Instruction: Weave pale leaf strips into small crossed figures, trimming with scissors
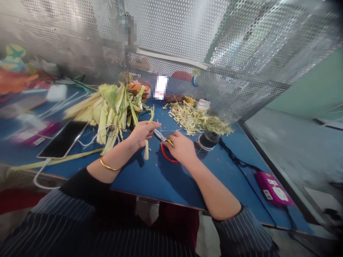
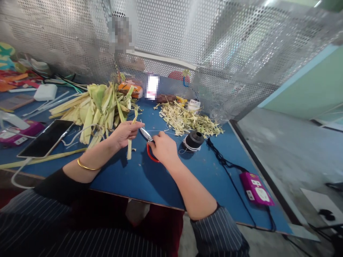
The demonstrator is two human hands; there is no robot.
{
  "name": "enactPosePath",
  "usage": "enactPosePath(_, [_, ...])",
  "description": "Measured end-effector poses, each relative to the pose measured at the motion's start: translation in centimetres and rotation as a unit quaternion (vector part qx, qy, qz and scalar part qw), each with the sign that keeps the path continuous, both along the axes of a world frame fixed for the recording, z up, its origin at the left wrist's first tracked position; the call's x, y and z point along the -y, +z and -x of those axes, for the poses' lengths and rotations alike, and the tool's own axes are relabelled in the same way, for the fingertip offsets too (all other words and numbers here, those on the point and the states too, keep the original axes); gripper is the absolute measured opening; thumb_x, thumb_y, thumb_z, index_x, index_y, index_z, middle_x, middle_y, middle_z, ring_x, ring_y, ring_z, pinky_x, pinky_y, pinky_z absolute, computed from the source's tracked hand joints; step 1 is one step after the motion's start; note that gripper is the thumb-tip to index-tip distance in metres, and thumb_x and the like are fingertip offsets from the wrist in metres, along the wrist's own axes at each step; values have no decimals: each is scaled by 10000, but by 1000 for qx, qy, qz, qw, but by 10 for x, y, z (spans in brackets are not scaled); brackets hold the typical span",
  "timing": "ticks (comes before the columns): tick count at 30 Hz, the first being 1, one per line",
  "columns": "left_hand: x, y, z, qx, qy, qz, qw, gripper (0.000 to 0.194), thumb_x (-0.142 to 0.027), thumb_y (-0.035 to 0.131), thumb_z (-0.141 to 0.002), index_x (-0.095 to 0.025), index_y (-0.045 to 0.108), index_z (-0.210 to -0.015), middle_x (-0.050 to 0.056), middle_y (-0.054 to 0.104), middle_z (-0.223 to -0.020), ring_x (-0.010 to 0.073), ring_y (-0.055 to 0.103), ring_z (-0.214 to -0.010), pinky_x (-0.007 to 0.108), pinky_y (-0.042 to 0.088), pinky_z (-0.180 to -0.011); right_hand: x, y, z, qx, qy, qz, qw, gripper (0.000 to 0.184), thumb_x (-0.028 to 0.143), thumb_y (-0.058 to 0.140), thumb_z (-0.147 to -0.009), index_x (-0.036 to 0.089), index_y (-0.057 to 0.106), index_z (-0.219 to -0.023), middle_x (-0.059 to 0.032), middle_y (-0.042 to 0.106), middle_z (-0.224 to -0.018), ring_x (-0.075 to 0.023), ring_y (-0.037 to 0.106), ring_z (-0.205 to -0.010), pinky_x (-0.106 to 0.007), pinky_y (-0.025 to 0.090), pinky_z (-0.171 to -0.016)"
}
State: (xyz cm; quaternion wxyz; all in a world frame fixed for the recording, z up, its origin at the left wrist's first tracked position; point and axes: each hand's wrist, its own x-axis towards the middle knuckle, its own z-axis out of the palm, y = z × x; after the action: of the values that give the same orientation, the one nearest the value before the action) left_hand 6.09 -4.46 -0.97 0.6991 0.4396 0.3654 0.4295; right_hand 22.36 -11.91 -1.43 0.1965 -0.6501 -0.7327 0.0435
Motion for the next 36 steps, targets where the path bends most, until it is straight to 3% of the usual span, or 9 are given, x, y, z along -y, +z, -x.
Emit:
enactPosePath(2, [7,-2,-4,-13,-16,7,1000,232,-237,754,-681,-152,541,-648,-103,258,-427,21,175,-362,212,68,-373,-4,-1,1,-174,2,1,985,291,445,520,-856,203,667,-922,-47,635,-802,-163,595,-714,-275,443,-651])
enactPosePath(6, [19,-3,-11,-48,-57,20,997,178,-219,728,-715,-136,576,-673,-90,307,-414,19,194,-338,210,71,-366,-10,-8,1,-469,24,122,874,296,471,601,-790,178,618,-748,55,481,-476,-81,417,-414,-213,345,-431])
enactPosePath(12, [17,-2,-11,-12,-74,73,995,240,-328,696,-775,-107,613,-729,-97,268,-448,12,183,-336,181,84,-348,-11,-2,-16,-539,131,308,773,211,337,697,-725,159,607,-657,54,512,-460,-51,408,-356,-188,307,-376])
enactPosePath(18, [13,-3,-12,41,-72,157,984,280,-277,481,-915,-77,634,-794,-38,396,-528,37,352,-368,166,267,-338,-33,7,-45,-743,-18,47,667,255,459,582,-820,204,567,-816,-39,697,-827,-113,614,-668,-220,519,-595])
enactPosePath(20, [15,-3,-14,53,-55,159,984,256,-223,467,-915,-71,652,-822,3,492,-592,66,486,-461,183,419,-429,-34,5,-41,-721,-64,91,684,270,461,591,-810,195,566,-852,-64,698,-931,-120,613,-666,-240,514,-572])
enactPosePath(24, [19,-2,-16,117,-16,128,985,205,-178,499,-892,-84,680,-881,57,616,-777,101,613,-677,218,532,-666,-20,-4,-13,-550,-34,51,833,251,427,637,-777,180,616,-811,-13,647,-758,-121,593,-664,-231,468,-591])
enactPosePath(26, [21,-2,-17,143,-25,111,983,184,-196,528,-877,-109,686,-917,57,635,-840,109,624,-711,224,533,-678,-12,-9,1,-484,17,41,874,258,441,618,-786,183,619,-793,5,624,-697,-122,569,-650,-245,462,-621])
enactPosePath(32, [27,-4,-19,138,-88,95,982,229,-275,581,-850,-143,689,-1003,76,656,-965,138,630,-785,252,529,-712,-3,-15,16,-508,44,100,855,197,388,634,-763,193,609,-748,34,574,-621,-109,512,-550,-243,433,-540])
enactPosePath(36, [26,-4,-19,39,1,-20,999,327,-379,535,-886,-143,647,-1082,87,667,-950,132,630,-787,222,501,-682,-4,-8,11,-610,-8,122,783,169,339,679,-706,192,596,-704,41,568,-548,-112,511,-481,-253,441,-507])
